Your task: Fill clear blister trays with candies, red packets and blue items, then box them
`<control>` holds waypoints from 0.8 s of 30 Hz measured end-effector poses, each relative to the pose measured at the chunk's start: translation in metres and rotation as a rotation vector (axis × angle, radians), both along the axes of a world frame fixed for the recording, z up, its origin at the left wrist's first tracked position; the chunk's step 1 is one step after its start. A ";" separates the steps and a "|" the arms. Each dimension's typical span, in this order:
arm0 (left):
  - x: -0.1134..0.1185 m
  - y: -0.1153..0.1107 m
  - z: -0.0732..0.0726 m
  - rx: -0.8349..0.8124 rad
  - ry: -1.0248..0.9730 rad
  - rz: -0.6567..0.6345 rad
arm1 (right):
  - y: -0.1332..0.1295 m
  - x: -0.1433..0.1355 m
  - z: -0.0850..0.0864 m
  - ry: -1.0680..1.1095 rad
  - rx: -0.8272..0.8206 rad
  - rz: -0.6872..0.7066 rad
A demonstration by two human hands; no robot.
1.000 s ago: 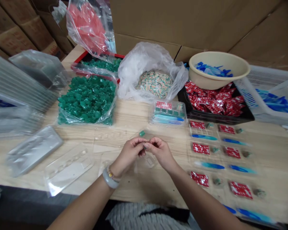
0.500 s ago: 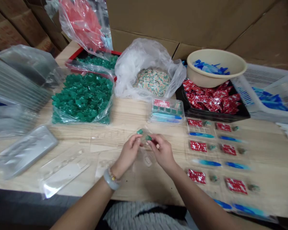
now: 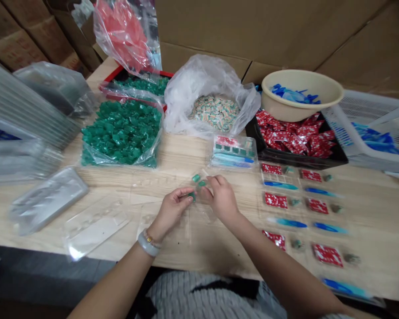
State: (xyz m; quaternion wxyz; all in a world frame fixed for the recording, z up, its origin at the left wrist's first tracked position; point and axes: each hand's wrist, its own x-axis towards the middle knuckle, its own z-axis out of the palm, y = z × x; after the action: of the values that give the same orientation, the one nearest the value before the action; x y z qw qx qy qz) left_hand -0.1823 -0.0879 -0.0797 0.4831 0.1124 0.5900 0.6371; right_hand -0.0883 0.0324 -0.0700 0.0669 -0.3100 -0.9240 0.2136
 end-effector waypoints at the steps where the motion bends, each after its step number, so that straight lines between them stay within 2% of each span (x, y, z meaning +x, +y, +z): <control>1: 0.001 0.001 0.001 0.018 -0.012 0.016 | -0.004 0.006 0.003 0.123 -0.068 0.019; 4: 0.008 0.005 0.003 0.061 -0.050 0.081 | -0.018 0.017 0.008 0.381 -0.390 0.068; 6: 0.013 0.008 0.005 0.074 -0.061 0.112 | -0.024 0.020 0.008 0.458 -0.515 0.044; 13: 0.027 0.019 0.011 0.155 -0.271 0.133 | -0.029 0.031 0.004 0.594 -0.538 -0.012; 16: 0.032 0.024 0.013 0.159 -0.350 0.129 | -0.029 0.037 0.007 0.600 -0.434 -0.005; 19: 0.036 0.027 0.012 0.144 -0.295 0.117 | -0.025 0.040 0.014 0.540 -0.358 0.066; 21: 0.037 0.026 0.011 0.104 -0.172 0.089 | -0.020 0.043 0.016 0.494 -0.419 0.073; 24: 0.035 0.020 0.012 0.043 -0.055 -0.076 | -0.012 0.050 0.011 0.459 -0.758 0.010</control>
State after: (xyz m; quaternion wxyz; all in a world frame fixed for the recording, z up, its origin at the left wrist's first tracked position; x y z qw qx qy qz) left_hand -0.1475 -0.0677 -0.0681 0.5205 0.1273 0.5578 0.6337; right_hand -0.0379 0.0206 -0.0586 0.1508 -0.2529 -0.7431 0.6009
